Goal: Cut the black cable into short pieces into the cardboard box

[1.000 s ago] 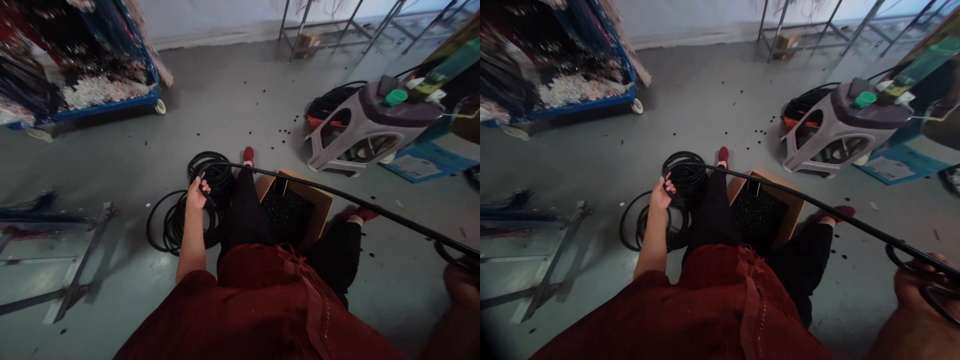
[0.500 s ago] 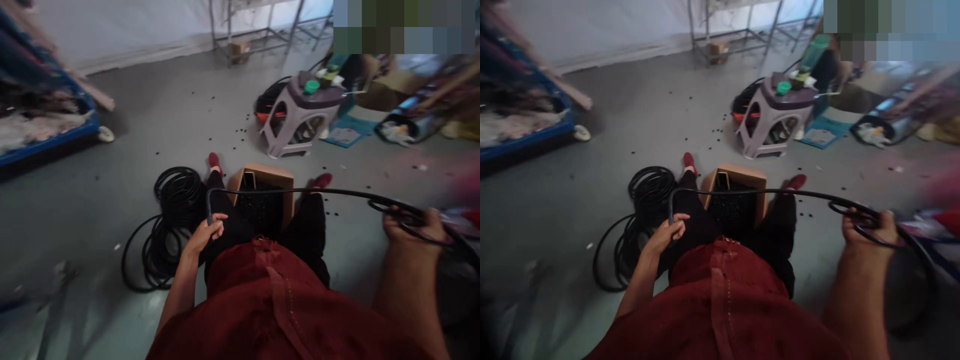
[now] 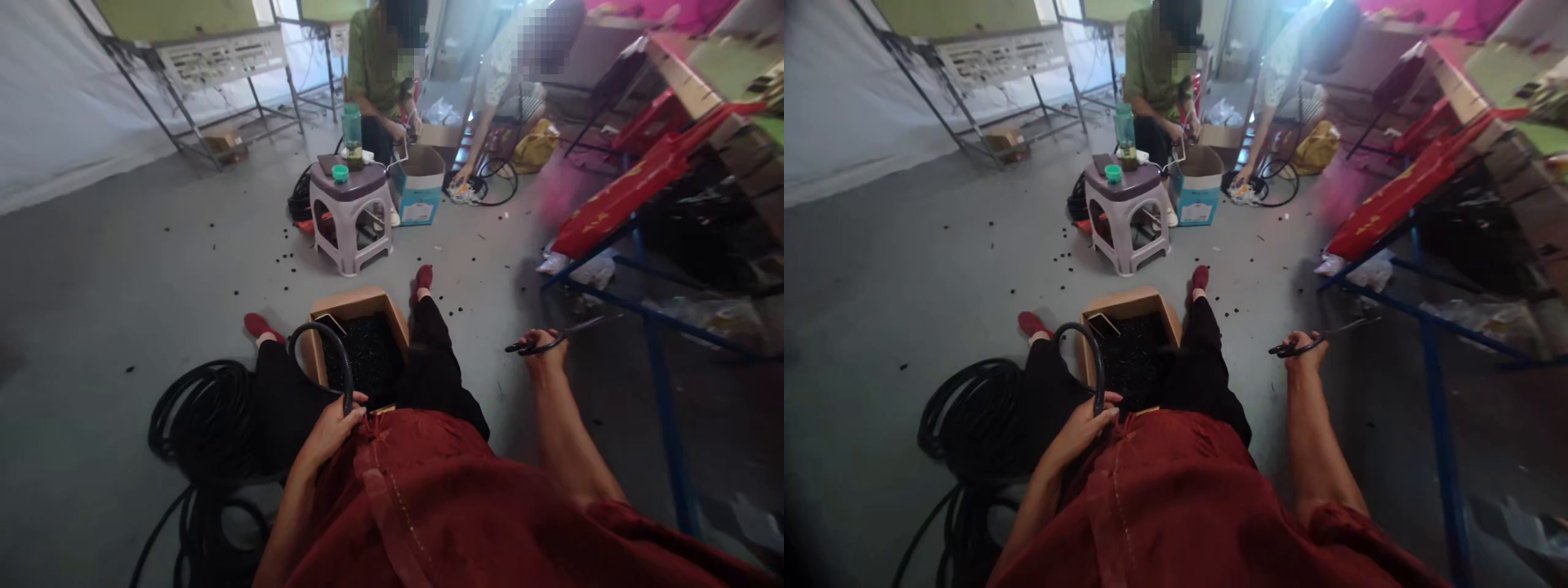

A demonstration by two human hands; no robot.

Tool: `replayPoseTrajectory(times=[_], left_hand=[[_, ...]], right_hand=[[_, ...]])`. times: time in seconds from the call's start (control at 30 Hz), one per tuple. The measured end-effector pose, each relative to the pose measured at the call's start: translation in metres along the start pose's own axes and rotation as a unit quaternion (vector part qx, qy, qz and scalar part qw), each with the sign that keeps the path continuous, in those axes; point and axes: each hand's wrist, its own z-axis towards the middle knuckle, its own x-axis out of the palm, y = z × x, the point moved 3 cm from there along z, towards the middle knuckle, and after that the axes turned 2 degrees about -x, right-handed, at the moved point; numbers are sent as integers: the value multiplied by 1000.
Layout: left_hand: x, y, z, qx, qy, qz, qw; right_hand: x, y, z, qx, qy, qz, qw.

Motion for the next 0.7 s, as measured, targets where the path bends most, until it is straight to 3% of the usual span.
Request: replayPoseTrajectory(times=[0.1, 0.17, 0.27, 0.37, 0.47, 0.57, 0.7], left_hand=[[8, -14, 3, 6, 22, 39, 999], [15, -24, 4, 9, 47, 64, 997], [26, -36, 5, 33, 93, 106, 989], [33, -43, 6, 69, 120, 155, 978], [33, -41, 8, 78, 125, 168, 975], [31, -37, 8, 66, 126, 152, 978], [24, -26, 3, 39, 130, 147, 980]], right_hand=[[-3, 13, -2, 9, 21, 12, 1000], [8, 15, -21, 26, 84, 19, 996], [38, 3, -81, 101, 235, 19, 967], [71, -17, -158, 187, 374, 26, 908], [100, -29, -210, 252, 440, 55, 860], [126, -29, -219, 300, 444, 90, 839], [153, -16, -189, 327, 421, 141, 834]])
